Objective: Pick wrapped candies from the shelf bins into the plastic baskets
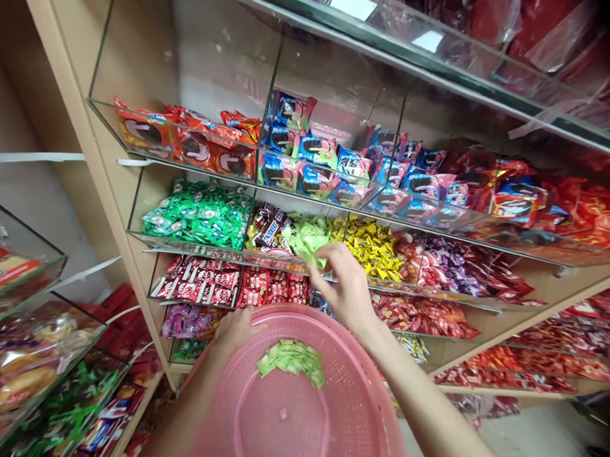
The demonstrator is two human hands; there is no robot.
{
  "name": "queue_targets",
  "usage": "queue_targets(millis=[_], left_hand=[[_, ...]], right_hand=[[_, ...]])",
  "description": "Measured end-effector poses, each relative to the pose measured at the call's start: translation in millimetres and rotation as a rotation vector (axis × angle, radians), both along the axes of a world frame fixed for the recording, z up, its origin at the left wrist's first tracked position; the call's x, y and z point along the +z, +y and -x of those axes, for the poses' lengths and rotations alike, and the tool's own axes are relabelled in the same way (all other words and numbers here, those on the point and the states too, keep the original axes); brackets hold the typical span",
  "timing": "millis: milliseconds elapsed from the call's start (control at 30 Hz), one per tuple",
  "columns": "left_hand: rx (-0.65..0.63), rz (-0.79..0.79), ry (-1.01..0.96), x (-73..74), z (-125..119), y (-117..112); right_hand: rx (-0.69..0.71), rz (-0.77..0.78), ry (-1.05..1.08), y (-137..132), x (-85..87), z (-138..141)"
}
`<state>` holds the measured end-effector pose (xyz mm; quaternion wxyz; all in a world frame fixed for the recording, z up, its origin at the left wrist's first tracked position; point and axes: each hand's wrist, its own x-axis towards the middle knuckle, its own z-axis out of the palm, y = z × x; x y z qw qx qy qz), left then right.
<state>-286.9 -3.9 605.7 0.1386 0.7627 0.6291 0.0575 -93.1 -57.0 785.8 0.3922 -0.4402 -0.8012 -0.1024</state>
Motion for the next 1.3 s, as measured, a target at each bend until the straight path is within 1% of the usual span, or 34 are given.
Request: queue_targets(millis=[33,100,133,200,267,333,400,467,567,633,700,800,933,1033,1133,1200,1300], left_hand=[[-0.001,-0.002,-0.002,-0.4,0,0],[0.000,-0.006,-0.005,-1.0,-1,0],[0.005,-0.007,-0.002,-1.2,-1,1],[0.013,-0.003,0.002,-1.4,-1,0],[0.021,0.000,0.009,-0.8,-2,0],[0.017,-0.007,0.017,0.5,-2,0],[0.014,-0.014,0.025,2.5,-2,0],[0.011,-0.007,0.026,4.8,-2,0],[0.016,0.013,0.019,7.6,-2,-1],[0.015,0.012,0.015,8.2,-2,-1],[0.012,0.006,0.013,7.7,-2,-1],[0.012,0.001,0.017,6.0,-2,-1],[0.010,0.007,0.013,6.3,-1,-1],[0.022,0.013,0.009,9.1,-2,-2],[0.017,0.004,0.010,11.8,-2,-3],[0.010,-0.003,0.017,12.3,-2,-3],[0.008,-0.012,0.027,11.5,-2,-3]], right_hand=[[0.070,0.023,-0.023,-10,-12.5,0],[0.161,0.097,-0.131,-21,-46.1,0],[0.171,0.162,-0.213,-23,-65.7,-1],[0.140,0.261,-0.324,-20,-105.2,-2],[0.120,0.345,-0.449,-12,-139.0,-4],[0.097,0.401,-0.538,-3,-163.0,-5],[0.077,0.424,-0.590,5,-177.4,-4],[0.077,0.425,-0.623,8,-185.6,-1],[0.129,0.410,-0.645,9,-193.8,7],[0.157,0.390,-0.653,8,-199.1,12],[0.153,0.375,-0.669,7,-203.8,16],[0.124,0.383,-0.677,7,-207.4,18],[0.105,0.414,-0.614,4,-207.3,17],[0.129,0.422,-0.574,-2,-210.6,19],[0.151,0.402,-0.605,-9,-218.2,26],[0.128,0.376,-0.636,-11,-223.2,30],[0.052,0.338,-0.650,-10,-227.3,34]])
